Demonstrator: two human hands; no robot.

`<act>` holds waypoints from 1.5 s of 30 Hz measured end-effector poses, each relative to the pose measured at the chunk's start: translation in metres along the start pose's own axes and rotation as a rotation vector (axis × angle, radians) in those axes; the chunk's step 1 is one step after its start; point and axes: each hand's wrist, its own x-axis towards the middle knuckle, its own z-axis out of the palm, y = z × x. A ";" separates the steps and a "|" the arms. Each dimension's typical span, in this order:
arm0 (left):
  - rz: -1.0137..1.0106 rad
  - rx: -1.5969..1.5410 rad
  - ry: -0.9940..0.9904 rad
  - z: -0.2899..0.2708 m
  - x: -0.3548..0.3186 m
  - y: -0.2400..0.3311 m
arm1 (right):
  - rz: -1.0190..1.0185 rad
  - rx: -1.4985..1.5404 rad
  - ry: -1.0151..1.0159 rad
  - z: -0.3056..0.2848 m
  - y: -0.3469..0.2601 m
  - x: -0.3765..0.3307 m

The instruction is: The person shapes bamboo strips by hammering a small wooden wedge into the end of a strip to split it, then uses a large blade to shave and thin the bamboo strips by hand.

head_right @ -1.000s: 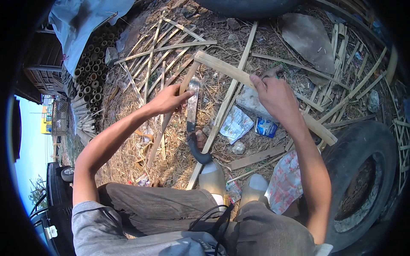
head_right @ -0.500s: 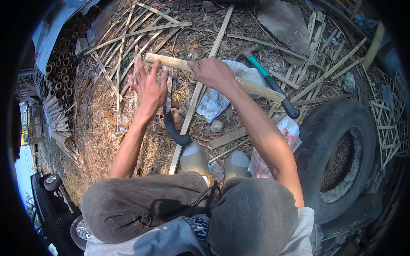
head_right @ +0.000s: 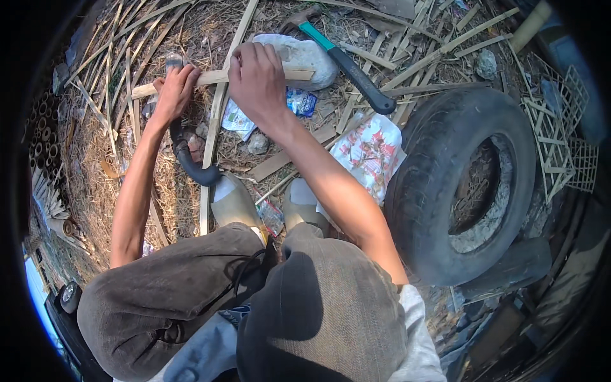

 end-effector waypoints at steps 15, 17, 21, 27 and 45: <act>-0.086 -0.020 -0.035 -0.035 0.017 0.006 | 0.689 0.078 -0.556 0.069 -0.010 -0.057; -0.124 0.115 -0.045 -0.053 0.023 -0.010 | 0.679 0.192 -0.534 0.073 -0.011 -0.056; -0.090 0.079 0.029 -0.058 0.033 -0.019 | 0.768 0.415 -0.379 0.079 0.020 -0.080; -0.159 0.065 0.024 -0.072 0.019 -0.018 | 0.881 0.749 -0.314 0.064 0.007 -0.082; -0.132 0.142 0.217 -0.138 0.055 -0.064 | 0.522 0.534 0.119 -0.078 0.002 -0.004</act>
